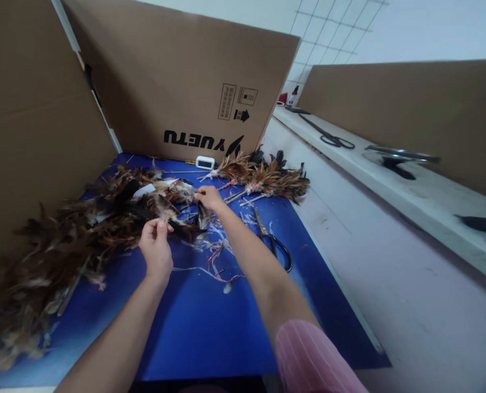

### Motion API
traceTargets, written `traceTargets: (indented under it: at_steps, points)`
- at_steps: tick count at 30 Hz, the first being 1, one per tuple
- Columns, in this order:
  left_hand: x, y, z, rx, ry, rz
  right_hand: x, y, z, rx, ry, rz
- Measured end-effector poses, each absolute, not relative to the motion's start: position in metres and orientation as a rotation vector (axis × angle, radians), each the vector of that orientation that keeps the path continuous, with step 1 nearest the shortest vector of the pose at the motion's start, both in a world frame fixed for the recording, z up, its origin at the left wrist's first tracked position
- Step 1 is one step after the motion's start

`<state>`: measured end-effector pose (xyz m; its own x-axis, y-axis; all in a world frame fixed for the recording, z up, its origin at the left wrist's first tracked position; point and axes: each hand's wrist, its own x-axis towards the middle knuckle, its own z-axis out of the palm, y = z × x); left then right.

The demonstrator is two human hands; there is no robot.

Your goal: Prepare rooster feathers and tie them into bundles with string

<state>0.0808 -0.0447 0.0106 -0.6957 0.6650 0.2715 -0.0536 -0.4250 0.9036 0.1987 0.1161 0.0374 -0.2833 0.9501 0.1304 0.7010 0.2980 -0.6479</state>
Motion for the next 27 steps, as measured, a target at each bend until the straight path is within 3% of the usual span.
traceTargets:
  at_steps: [12, 18, 27]
  points:
    - [0.081, -0.044, 0.012, 0.834, 1.291, 2.163, 0.262, 0.085, 0.059, -1.289, -2.035, 0.925]
    - [0.081, -0.045, 0.013, 0.808, 1.29, 2.16, 0.263, 0.084, 0.062, -1.426, -2.233, 0.699]
    - [0.081, -0.047, 0.012, 0.834, 1.34, 2.136, 0.185, 0.117, 0.061, -1.565, -2.3, 0.388]
